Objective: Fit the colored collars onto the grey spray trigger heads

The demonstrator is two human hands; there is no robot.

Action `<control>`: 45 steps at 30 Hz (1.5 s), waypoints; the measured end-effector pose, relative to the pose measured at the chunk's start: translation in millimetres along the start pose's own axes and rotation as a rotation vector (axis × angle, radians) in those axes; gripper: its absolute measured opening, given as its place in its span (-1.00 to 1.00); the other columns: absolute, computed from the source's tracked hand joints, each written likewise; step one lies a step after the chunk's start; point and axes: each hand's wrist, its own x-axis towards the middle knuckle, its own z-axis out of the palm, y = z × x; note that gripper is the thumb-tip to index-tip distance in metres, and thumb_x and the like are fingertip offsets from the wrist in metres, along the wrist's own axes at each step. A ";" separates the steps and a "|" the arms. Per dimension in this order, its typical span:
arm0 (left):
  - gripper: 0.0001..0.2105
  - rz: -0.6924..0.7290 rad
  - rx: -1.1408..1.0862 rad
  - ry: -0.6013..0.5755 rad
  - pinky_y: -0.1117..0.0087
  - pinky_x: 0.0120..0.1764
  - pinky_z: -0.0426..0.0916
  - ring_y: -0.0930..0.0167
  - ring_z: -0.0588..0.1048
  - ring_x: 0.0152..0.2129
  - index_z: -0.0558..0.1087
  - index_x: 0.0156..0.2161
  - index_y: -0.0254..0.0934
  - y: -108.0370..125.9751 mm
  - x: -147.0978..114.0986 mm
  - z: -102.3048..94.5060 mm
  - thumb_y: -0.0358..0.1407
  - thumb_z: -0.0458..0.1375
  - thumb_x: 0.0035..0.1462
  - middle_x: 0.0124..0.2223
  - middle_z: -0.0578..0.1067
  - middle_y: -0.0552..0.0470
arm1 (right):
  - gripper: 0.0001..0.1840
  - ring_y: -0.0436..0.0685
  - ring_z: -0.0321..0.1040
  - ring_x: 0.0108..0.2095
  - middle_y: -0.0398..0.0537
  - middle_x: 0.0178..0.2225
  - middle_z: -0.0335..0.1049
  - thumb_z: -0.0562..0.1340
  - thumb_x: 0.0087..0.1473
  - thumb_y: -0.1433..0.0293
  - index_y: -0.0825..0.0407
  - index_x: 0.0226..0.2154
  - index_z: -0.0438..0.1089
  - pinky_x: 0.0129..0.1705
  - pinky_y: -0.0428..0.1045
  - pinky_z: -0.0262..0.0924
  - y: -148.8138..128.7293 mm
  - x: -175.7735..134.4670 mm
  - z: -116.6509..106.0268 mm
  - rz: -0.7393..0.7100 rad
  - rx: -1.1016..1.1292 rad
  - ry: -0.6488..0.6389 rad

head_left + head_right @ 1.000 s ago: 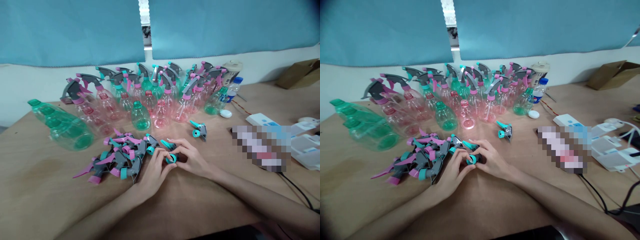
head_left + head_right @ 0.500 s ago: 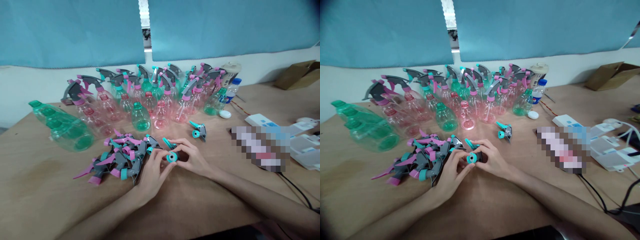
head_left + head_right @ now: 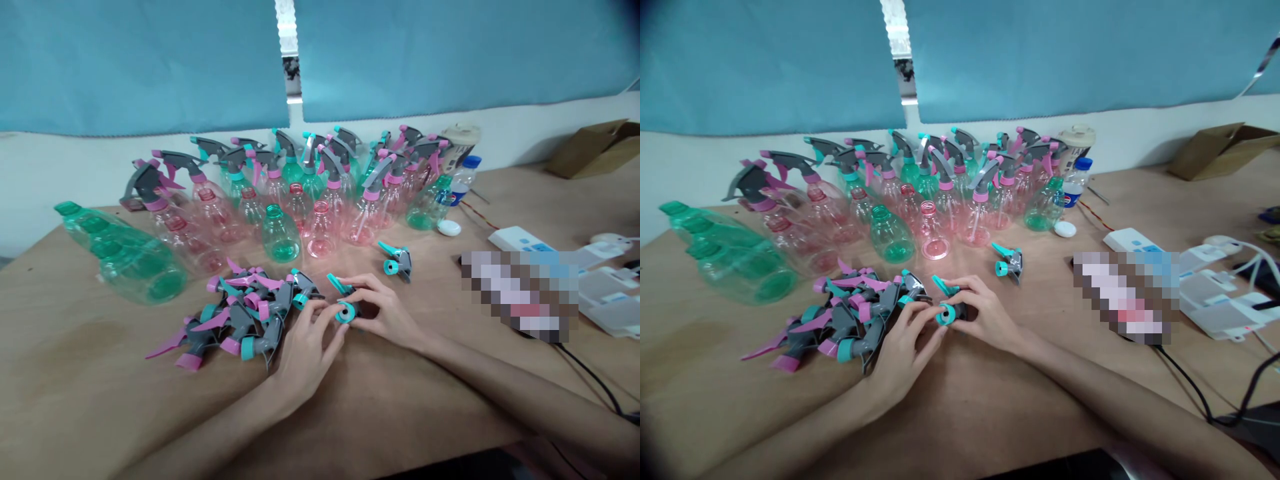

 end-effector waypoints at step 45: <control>-0.63 0.037 -0.103 -0.086 0.28 -0.15 0.34 0.36 0.38 -0.22 0.23 0.13 -0.17 -3.6 -1.0 0.6 -0.38 0.01 0.22 -0.08 0.31 -0.04 | -0.68 0.19 0.25 0.01 -0.02 0.01 0.32 0.37 -0.05 0.35 -0.10 -0.17 0.46 0.03 0.15 0.22 7.4 -3.5 1.2 0.033 -0.041 0.067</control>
